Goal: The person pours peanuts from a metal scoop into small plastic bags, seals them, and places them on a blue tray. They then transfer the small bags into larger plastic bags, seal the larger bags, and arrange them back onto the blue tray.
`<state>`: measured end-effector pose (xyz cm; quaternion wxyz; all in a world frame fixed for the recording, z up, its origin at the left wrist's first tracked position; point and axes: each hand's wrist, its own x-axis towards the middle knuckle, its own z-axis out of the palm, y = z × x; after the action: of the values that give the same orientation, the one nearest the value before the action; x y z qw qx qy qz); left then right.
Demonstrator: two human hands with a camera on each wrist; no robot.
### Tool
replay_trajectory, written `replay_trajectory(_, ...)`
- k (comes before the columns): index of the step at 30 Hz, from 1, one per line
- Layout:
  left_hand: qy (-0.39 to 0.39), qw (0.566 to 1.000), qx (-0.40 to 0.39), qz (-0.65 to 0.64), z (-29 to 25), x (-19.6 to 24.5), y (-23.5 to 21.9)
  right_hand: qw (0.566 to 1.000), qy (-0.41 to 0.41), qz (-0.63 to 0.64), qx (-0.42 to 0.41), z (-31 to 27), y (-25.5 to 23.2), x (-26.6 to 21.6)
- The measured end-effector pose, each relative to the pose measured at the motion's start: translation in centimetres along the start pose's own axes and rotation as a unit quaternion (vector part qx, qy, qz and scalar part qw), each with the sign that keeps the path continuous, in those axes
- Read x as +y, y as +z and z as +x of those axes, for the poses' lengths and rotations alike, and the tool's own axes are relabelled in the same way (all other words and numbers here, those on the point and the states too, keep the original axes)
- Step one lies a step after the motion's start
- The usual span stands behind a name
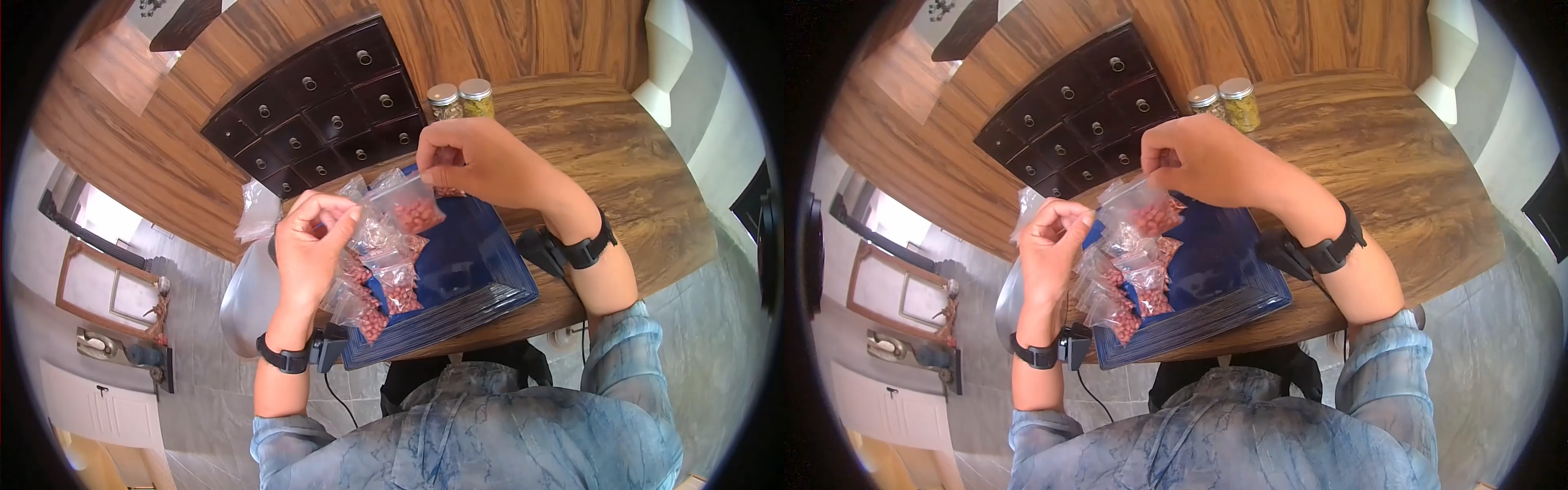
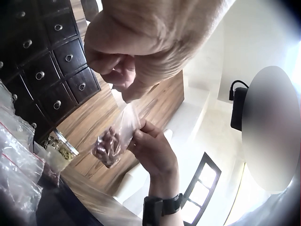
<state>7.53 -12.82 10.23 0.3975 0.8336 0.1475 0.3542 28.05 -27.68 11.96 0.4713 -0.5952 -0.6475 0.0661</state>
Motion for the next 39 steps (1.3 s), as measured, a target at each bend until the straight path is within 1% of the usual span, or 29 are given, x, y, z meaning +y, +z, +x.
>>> replay_trajectory(2,-0.032,0.999,0.013,-0.042,0.4,-1.5,-0.5,0.999,0.038,-0.011,-0.013,0.1,-0.1,1.1)
replay_trajectory(4,-0.047,0.999,0.003,-0.02,0.6,-2.3,-0.8,0.997,0.071,-0.015,-0.041,0.5,0.6,3.5)
replay_trajectory(6,-0.049,0.999,-0.015,0.012,1.1,-2.9,-0.9,0.993,0.107,-0.011,-0.047,0.9,1.2,5.7)
replay_trajectory(7,-0.05,0.998,-0.038,0.027,1.3,-3.2,-0.8,0.991,0.124,-0.01,-0.051,1.2,1.5,6.9)
replay_trajectory(10,-0.044,0.991,-0.097,0.076,2.9,-5.0,-0.2,0.969,0.239,0.045,-0.049,1.6,2.1,11.0)
replay_trajectory(12,-0.029,0.985,-0.126,0.11,4.5,-7.1,0.4,0.961,0.273,-0.036,-0.029,1.4,1.9,13.2)
replay_trajectory(13,-0.03,0.978,-0.126,0.163,5.3,-7.9,0.7,0.954,0.289,-0.077,-0.018,1.3,1.9,14.0)
replay_trajectory(15,-0.03,0.956,-0.124,0.265,6.9,-8.8,1.5,0.955,0.251,-0.156,0.015,1.2,1.6,13.2)
replay_trajectory(16,-0.043,0.949,-0.13,0.284,7.5,-9.4,2.0,0.952,0.232,-0.196,0.032,1.0,1.4,12.5)
replay_trajectory(19,-0.081,0.931,-0.15,0.323,8.9,-11.1,3.5,0.968,0.189,-0.157,0.048,1.2,1.0,10.6)
replay_trajectory(21,-0.105,0.925,-0.167,0.325,9.5,-11.7,4.3,0.981,0.132,-0.135,0.046,1.1,0.7,9.3)
replay_trajectory(22,-0.106,0.924,-0.184,0.319,9.8,-11.9,4.5,0.986,0.104,-0.123,0.046,1.0,0.6,8.7)
replay_trajectory(24,-0.109,0.92,-0.218,0.306,10.3,-12.1,4.6,0.989,0.092,-0.108,0.041,0.8,0.6,7.5)
replay_trajectory(25,-0.098,0.929,-0.212,0.288,10.4,-12.2,4.6,0.991,0.085,-0.1,0.039,0.7,0.5,6.9)
replay_trajectory(28,-0.057,0.951,-0.189,0.237,9.6,-9.5,4.0,0.993,0.067,-0.089,0.021,0.6,0.6,5.6)
replay_trajectory(31,0.003,0.965,-0.159,0.207,8.0,-4.8,3.4,0.991,-0.043,-0.104,0.072,0.4,1.5,4.9)
replay_trajectory(33,0.045,0.965,-0.149,0.209,6.9,-1.9,3.2,0.989,-0.074,-0.099,0.084,0.4,2.1,4.3)
replay_trajectory(34,0.054,0.968,-0.147,0.198,6.5,-1.1,3.1,0.987,-0.089,-0.097,0.089,0.5,2.3,4.0)
replay_trajectory(36,0.072,0.972,-0.141,0.176,5.6,0.1,3.1,0.998,-0.024,-0.049,0.037,0.4,2.1,3.1)
replay_trajectory(37,0.06,0.971,-0.145,0.182,5.2,0.8,3.0,1.0,0.008,-0.026,0.012,0.4,1.8,2.6)
replay_trajectory(39,0.071,0.974,-0.121,0.179,4.2,1.2,2.7,0.999,0.041,-0.023,-0.013,0.2,1.0,1.5)
